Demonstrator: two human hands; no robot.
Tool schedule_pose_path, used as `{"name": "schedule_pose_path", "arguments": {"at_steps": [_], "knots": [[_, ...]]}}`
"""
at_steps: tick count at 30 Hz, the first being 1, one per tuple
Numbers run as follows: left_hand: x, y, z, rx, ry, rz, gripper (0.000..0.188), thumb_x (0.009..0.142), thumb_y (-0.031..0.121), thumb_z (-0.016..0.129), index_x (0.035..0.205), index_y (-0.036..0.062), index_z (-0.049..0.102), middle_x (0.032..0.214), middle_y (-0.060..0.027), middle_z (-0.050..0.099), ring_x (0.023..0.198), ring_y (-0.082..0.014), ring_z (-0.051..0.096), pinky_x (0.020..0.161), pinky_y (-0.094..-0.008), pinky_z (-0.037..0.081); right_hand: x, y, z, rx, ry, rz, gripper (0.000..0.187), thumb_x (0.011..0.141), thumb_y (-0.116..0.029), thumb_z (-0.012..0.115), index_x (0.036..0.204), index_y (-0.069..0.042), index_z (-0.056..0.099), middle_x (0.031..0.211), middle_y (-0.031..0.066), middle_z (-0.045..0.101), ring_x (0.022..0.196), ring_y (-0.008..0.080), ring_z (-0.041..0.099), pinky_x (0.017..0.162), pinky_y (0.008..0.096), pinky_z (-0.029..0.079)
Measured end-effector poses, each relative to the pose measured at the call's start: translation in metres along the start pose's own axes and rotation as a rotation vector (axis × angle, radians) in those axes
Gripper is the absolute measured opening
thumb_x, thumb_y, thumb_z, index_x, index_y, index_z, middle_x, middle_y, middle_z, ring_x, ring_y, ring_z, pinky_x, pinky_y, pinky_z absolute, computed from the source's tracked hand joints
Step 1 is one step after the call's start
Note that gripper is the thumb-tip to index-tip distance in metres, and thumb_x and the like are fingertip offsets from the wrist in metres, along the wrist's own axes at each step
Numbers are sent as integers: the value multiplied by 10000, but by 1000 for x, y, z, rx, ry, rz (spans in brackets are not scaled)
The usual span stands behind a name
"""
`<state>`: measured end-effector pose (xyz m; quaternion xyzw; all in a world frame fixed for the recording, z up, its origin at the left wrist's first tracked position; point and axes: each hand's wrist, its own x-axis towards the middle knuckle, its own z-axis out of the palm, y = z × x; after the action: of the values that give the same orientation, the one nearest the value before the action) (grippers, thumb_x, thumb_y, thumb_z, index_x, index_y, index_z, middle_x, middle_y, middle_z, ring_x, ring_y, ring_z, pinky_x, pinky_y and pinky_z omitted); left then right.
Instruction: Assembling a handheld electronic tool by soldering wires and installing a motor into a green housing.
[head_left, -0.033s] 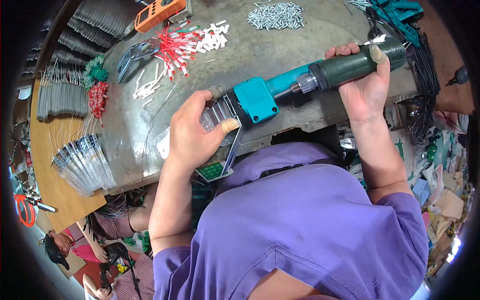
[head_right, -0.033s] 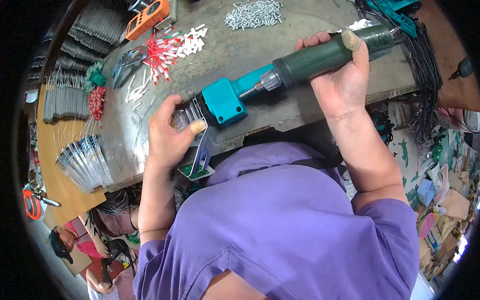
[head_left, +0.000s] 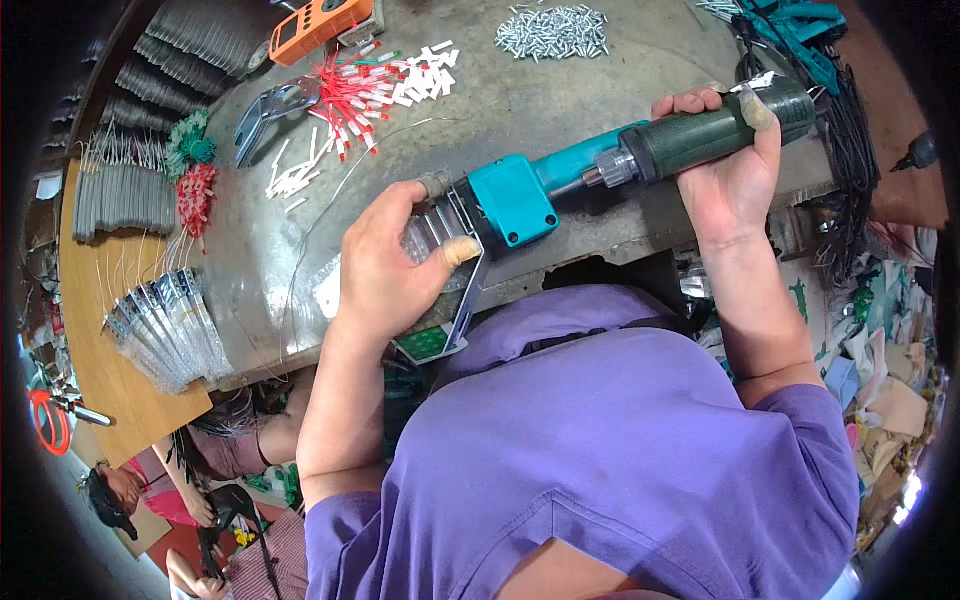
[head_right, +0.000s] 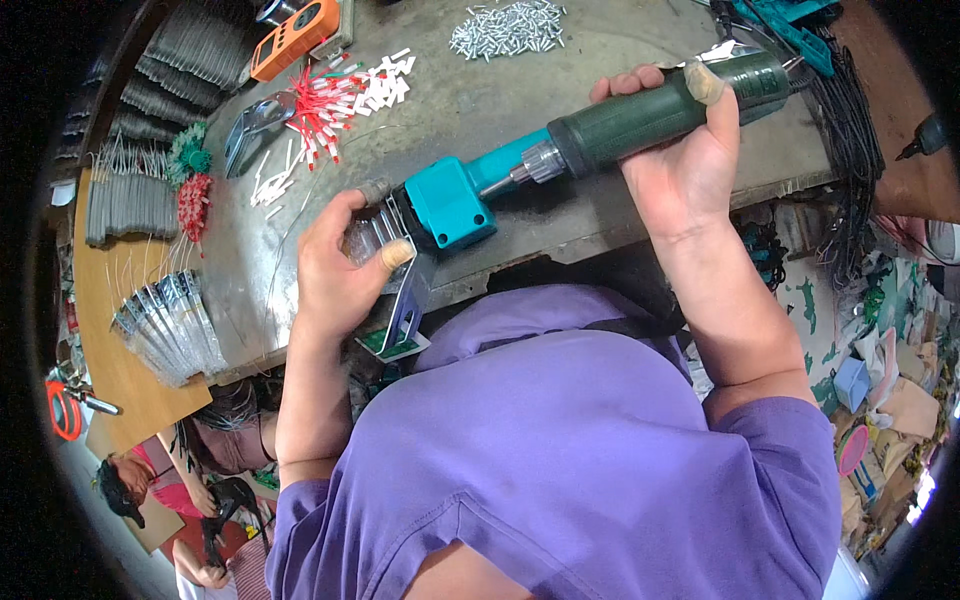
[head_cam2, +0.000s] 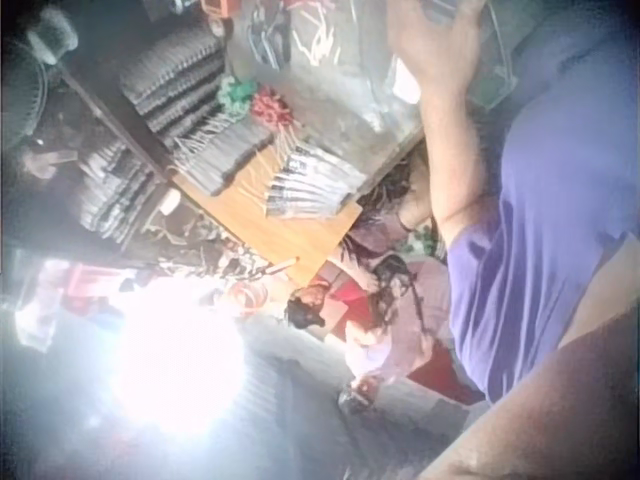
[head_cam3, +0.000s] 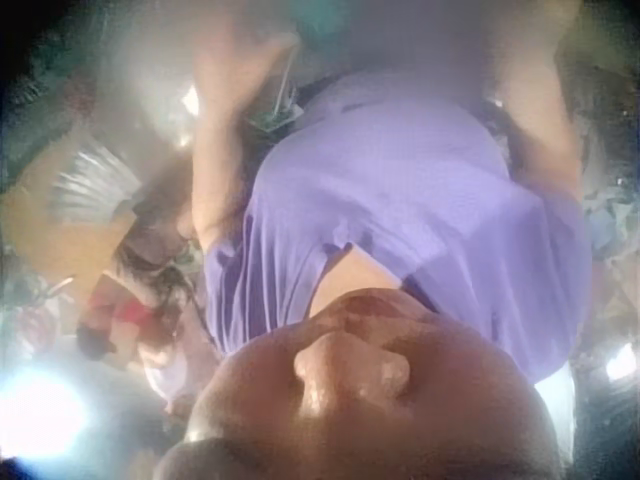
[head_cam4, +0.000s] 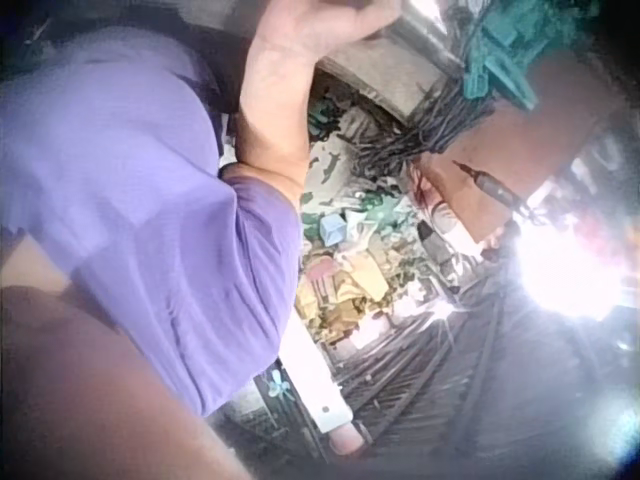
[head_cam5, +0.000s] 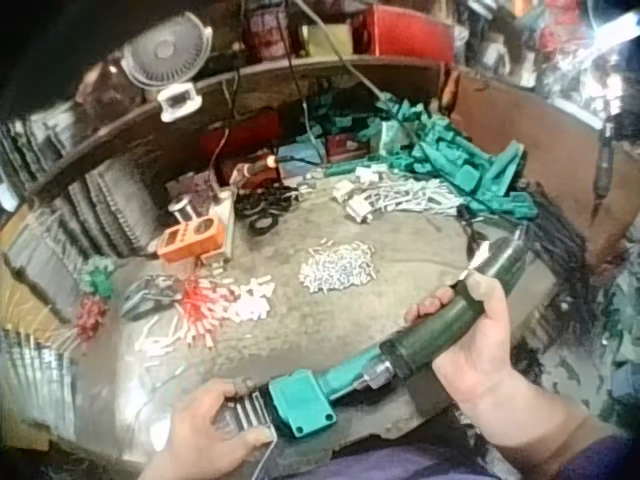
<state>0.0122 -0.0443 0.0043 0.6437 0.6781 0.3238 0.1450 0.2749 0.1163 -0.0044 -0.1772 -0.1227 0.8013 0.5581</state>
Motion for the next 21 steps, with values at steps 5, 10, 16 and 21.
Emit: {"name": "schedule_pose_path", "arguments": {"at_steps": [5, 10, 16, 21], "knots": [[1, -5, 3, -26, 20, 49, 636, 623, 339, 874, 1034, -7, 533, 872, -170, 647, 809, -354, 654, 695, -383, 512, -2, 6, 2, -31, -37, -50, 277, 829, -250, 622, 888, -4, 508, 849, 88, 537, 834, 232, 532, 1005, 467, 418], [-2, -8, 7, -167, 61, -47, 676, 635, 305, 883, 1060, -8, 460, 893, -188, 658, 829, -348, 676, 699, -383, 531, -2, 5, 4, 2, -140, -48, 258, 828, -245, 603, 916, -16, 526, 840, 75, 543, 830, 222, 530, 1023, 458, 397], [-1, -4, 3, -121, 51, 23, 662, 633, 249, 890, 1061, -4, 453, 918, -178, 665, 861, -333, 685, 728, -373, 543, -5, 7, 7, -8, -136, -64, 232, 816, -228, 599, 914, -24, 544, 841, 71, 549, 837, 219, 528, 1029, 458, 389], [-2, -6, 3, -172, 49, 50, 643, 646, 211, 884, 1080, 1, 458, 927, -171, 664, 859, -321, 687, 724, -362, 542, -7, 7, 8, 11, -151, -51, 235, 811, -224, 601, 927, -24, 558, 843, 70, 553, 844, 219, 530, 1031, 459, 386]]}}
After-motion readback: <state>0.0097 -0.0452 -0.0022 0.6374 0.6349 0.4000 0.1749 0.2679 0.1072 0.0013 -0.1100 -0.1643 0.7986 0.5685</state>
